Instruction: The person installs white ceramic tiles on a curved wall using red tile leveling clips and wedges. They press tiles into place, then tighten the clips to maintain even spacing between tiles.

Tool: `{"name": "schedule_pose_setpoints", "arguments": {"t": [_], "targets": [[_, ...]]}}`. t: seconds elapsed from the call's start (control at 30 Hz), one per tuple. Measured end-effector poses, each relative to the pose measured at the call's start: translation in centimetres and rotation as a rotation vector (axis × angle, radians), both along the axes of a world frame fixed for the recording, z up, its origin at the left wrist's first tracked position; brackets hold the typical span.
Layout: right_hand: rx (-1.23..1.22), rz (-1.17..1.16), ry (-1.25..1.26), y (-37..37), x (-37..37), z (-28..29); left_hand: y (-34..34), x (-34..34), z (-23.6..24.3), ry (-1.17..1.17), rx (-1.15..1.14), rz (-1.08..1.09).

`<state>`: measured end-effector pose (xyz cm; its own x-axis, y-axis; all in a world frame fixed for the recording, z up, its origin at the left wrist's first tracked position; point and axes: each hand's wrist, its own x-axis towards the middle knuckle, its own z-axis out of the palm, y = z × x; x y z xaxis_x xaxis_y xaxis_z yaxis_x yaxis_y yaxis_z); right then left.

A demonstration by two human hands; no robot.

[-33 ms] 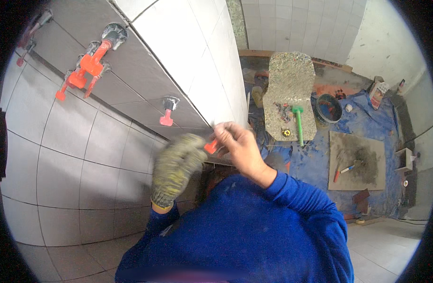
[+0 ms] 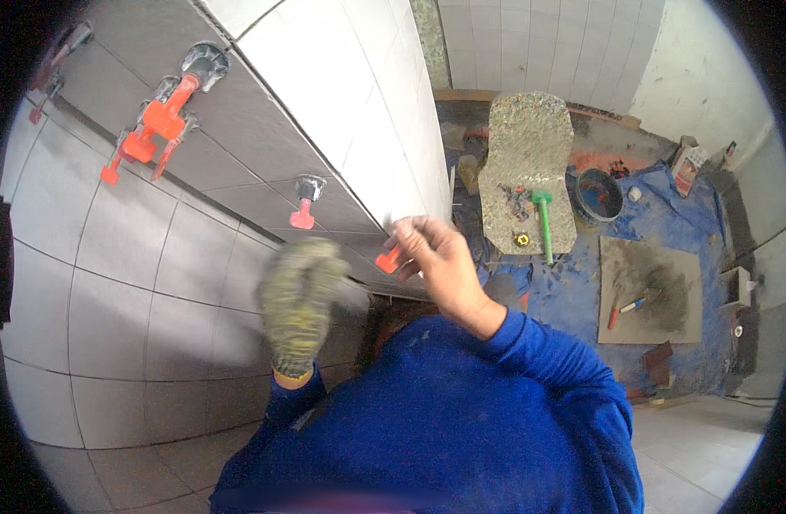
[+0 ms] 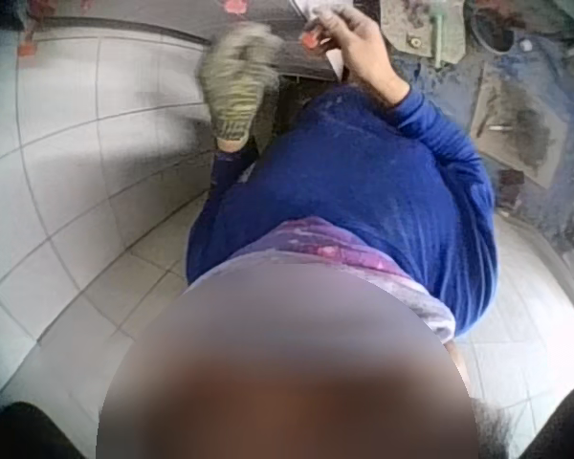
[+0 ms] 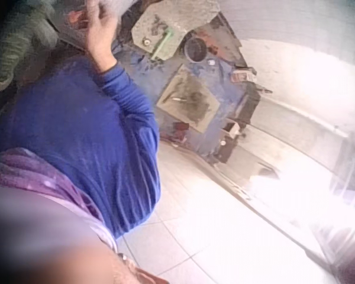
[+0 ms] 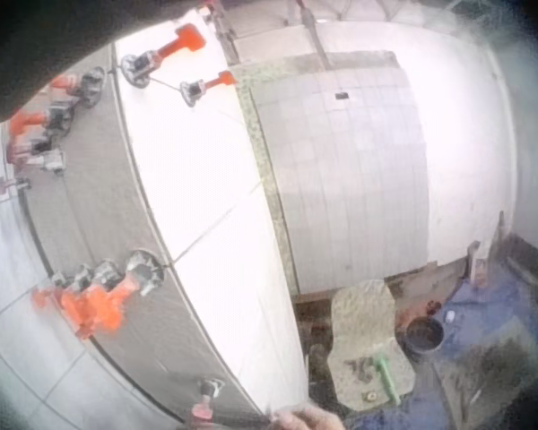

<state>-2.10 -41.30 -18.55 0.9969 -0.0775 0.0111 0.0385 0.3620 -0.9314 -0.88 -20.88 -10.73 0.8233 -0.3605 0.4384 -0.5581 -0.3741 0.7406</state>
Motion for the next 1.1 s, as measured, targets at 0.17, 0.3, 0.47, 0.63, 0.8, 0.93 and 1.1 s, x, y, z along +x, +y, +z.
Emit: {"name": "schedule_pose_setpoints", "arguments": {"t": [0.17, 0.3, 0.47, 0.63, 0.8, 0.93, 1.1], "targets": [[-0.023, -0.024, 0.026, -1.6, 1.0, 0.8, -0.3, 2.7, 2.9, 0.256, -0.310, 0.061], [-0.035, 0.001, 0.055, -2.0, 1.6, 0.5, -1.5, 3.7, 3.2, 0.656, -0.571, -0.055], [-0.017, -0.008, 0.070, -2.6, 2.8, -0.2, -2.2, 3.4, 2.6, 1.003, -1.030, -0.254], [0.085, -0.041, 0.081, -2.7, 3.6, -0.6, -3.0, 3.7, 1.2, 1.284, -1.516, -0.745], [0.054, -0.040, 0.105, -2.9, 2.9, -1.0, -3.5, 3.2, 1.9, 1.406, -1.580, -0.702], [0.043, -0.034, 0.131, -3.0, 1.8, -0.6, -3.7, 3.4, 2.5, 1.452, -1.664, -0.814], [0.028, -0.059, 0.121, -3.8, 0.6, -0.1, -3.9, 3.1, 1.4, 1.238, -1.484, -0.577]]}}
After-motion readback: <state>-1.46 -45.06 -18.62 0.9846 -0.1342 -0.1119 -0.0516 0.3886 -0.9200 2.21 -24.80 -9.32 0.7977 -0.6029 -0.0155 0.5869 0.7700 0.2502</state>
